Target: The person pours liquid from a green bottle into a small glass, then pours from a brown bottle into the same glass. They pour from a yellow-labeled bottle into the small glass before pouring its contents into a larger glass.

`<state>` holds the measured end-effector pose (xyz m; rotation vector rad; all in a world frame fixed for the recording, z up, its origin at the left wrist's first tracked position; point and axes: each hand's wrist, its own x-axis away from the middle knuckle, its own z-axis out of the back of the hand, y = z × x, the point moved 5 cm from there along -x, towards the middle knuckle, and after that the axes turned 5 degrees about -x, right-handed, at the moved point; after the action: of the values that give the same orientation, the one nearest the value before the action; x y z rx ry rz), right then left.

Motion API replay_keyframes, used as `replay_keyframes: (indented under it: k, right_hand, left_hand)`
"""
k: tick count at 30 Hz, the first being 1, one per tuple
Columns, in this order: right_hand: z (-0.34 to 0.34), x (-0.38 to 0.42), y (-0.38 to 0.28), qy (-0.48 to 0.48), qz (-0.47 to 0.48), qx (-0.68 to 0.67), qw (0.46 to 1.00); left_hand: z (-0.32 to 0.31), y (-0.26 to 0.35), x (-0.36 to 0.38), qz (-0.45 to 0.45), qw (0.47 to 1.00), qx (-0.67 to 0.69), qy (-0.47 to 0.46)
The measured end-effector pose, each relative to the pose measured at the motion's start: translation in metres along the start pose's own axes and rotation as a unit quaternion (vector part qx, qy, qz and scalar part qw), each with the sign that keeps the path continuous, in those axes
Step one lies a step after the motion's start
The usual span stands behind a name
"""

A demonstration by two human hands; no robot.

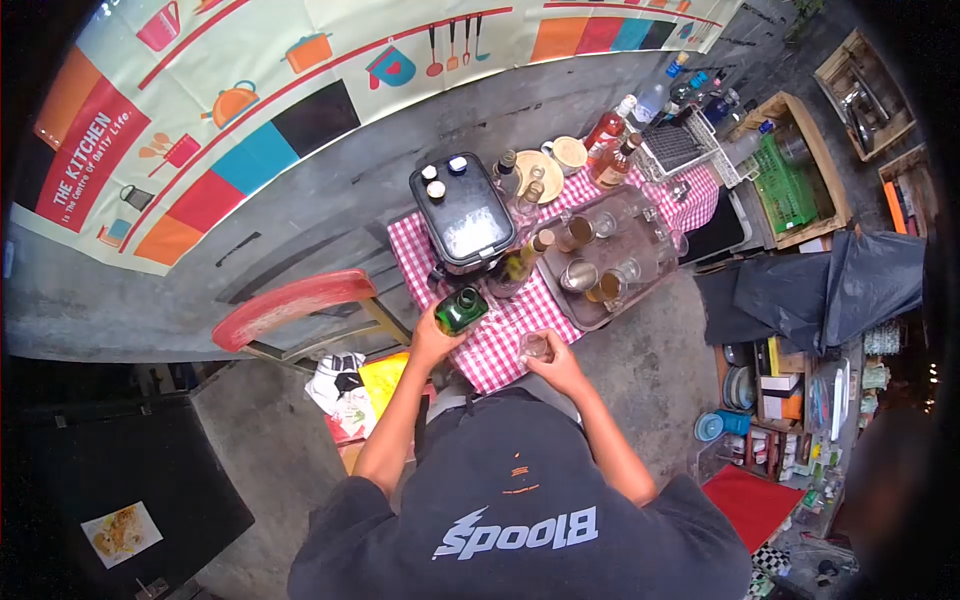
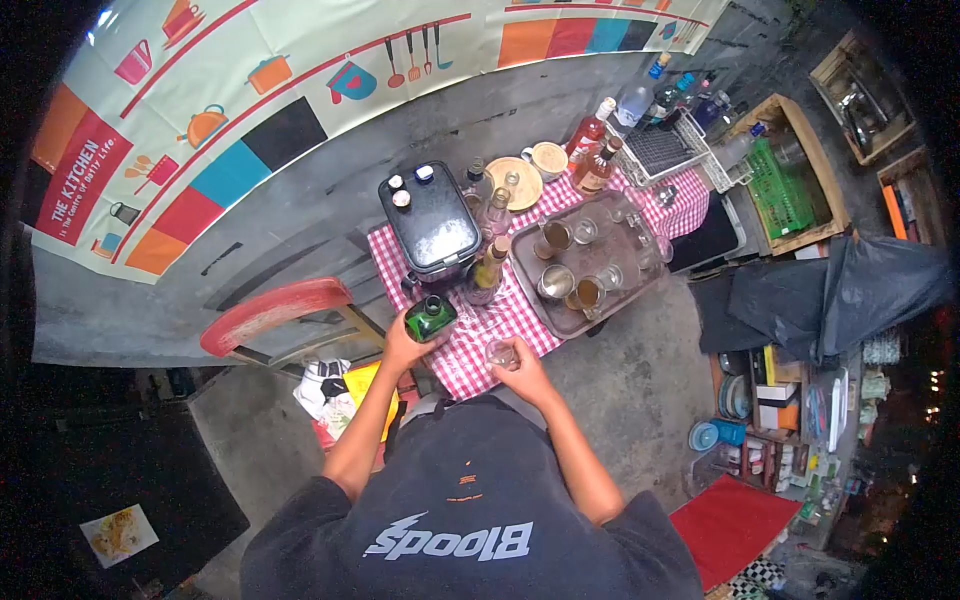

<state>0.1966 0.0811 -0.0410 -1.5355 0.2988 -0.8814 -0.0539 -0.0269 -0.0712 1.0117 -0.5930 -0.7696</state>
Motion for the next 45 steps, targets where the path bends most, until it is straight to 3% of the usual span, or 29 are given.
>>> replay_keyframes:
  k: [3, 9, 13, 15, 20, 22, 33, 45]
  right_hand:
    - [0.007, -0.01, -0.007, -0.023, 0.007, -0.04, 0.999]
    - [0.025, -0.017, -0.071, -0.102, 0.045, 0.06, 0.992]
    - [0.042, -0.016, -0.121, -0.142, 0.152, 0.091, 0.974]
    - [0.054, -0.015, -0.137, -0.17, 0.159, 0.088, 0.969]
    - [0.084, -0.013, -0.159, -0.197, 0.25, 0.097, 0.943]
    - [0.095, -0.011, -0.171, -0.211, 0.282, 0.111, 0.929]
    - [0.148, -0.001, -0.163, -0.229, 0.297, 0.153, 0.914]
    - [0.183, 0.02, -0.169, -0.213, 0.343, 0.186, 0.896]
  left_hand:
    - [0.01, 0.012, 0.022, 0.012, 0.999, -0.033, 0.026]
    - [0.028, 0.072, 0.056, 0.004, 0.998, -0.048, 0.035]
    - [0.025, 0.137, 0.071, 0.01, 0.998, -0.05, 0.034]
    - [0.02, 0.162, 0.075, 0.024, 0.997, -0.072, 0.023]
    - [-0.005, 0.199, 0.082, 0.066, 0.987, -0.148, 0.01]
    - [-0.016, 0.206, 0.083, 0.042, 0.986, -0.162, 0.007]
    - [-0.053, 0.253, 0.09, 0.024, 0.962, -0.264, -0.066]
    - [-0.079, 0.306, 0.065, -0.024, 0.957, -0.263, -0.121]
